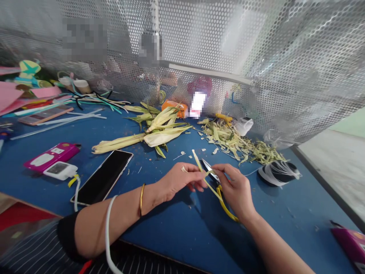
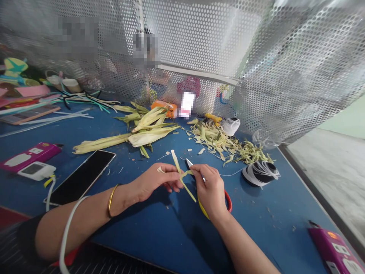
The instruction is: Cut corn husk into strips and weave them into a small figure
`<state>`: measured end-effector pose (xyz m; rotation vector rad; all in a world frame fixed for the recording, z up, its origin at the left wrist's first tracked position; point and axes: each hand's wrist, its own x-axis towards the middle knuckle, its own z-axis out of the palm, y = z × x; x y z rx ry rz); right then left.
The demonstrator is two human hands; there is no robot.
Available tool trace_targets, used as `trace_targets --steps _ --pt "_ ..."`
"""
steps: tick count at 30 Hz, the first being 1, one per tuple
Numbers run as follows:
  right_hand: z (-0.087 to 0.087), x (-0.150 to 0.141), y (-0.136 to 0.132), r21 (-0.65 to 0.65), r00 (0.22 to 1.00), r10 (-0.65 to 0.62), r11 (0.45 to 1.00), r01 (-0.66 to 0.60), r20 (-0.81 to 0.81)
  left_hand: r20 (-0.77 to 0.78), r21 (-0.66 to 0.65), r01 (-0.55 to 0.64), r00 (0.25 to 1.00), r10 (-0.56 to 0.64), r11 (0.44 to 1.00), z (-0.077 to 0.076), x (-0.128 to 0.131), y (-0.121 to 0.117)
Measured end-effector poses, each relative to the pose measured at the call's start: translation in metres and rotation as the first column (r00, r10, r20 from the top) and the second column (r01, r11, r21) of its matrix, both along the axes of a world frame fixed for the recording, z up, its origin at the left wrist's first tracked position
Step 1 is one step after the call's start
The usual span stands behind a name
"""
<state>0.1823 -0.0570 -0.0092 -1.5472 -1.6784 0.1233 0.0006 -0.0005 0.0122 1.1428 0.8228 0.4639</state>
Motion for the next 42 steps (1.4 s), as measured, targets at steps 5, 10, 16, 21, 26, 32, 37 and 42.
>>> trace_targets --steps 5,10,16,21,26,32,37,42 --pt "-0.003 -0.003 -0.002 0.002 1.0 0.026 1.0 -0.026 -0.016 -0.066 0.039 0.013 0.998 -0.01 0.999 -0.003 0.002 -0.002" --pt "0.001 -0.002 -0.003 0.049 0.998 -0.014 0.999 0.011 0.066 -0.045 0.074 -0.033 0.998 0.037 0.997 -0.003 0.003 -0.003" --pt "0.008 -0.004 -0.005 0.091 0.985 -0.053 0.995 0.039 0.164 0.063 0.004 -0.167 0.984 0.166 0.986 -0.004 0.004 -0.002" --pt "0.0 -0.004 -0.002 -0.001 0.973 0.101 0.995 -0.103 0.208 0.203 -0.078 -0.081 0.975 0.095 0.994 -0.002 0.0 0.001" --pt "0.004 0.006 -0.001 0.012 0.959 0.117 0.992 -0.124 0.259 0.246 -0.213 -0.021 0.966 0.074 0.977 -0.004 -0.003 0.005" --pt "0.007 -0.002 -0.004 0.017 0.917 0.238 0.966 -0.257 0.321 0.05 -0.101 -0.148 0.987 0.154 0.984 -0.008 0.004 0.0" --pt "0.005 -0.013 -0.008 0.018 0.881 0.23 0.965 -0.261 0.413 -0.002 -0.029 -0.242 0.97 0.242 0.97 -0.012 0.009 -0.002" --pt "0.012 -0.01 -0.013 0.111 0.9 0.106 0.979 -0.168 0.424 -0.06 0.075 -0.196 0.978 0.2 0.978 -0.019 0.006 0.002"
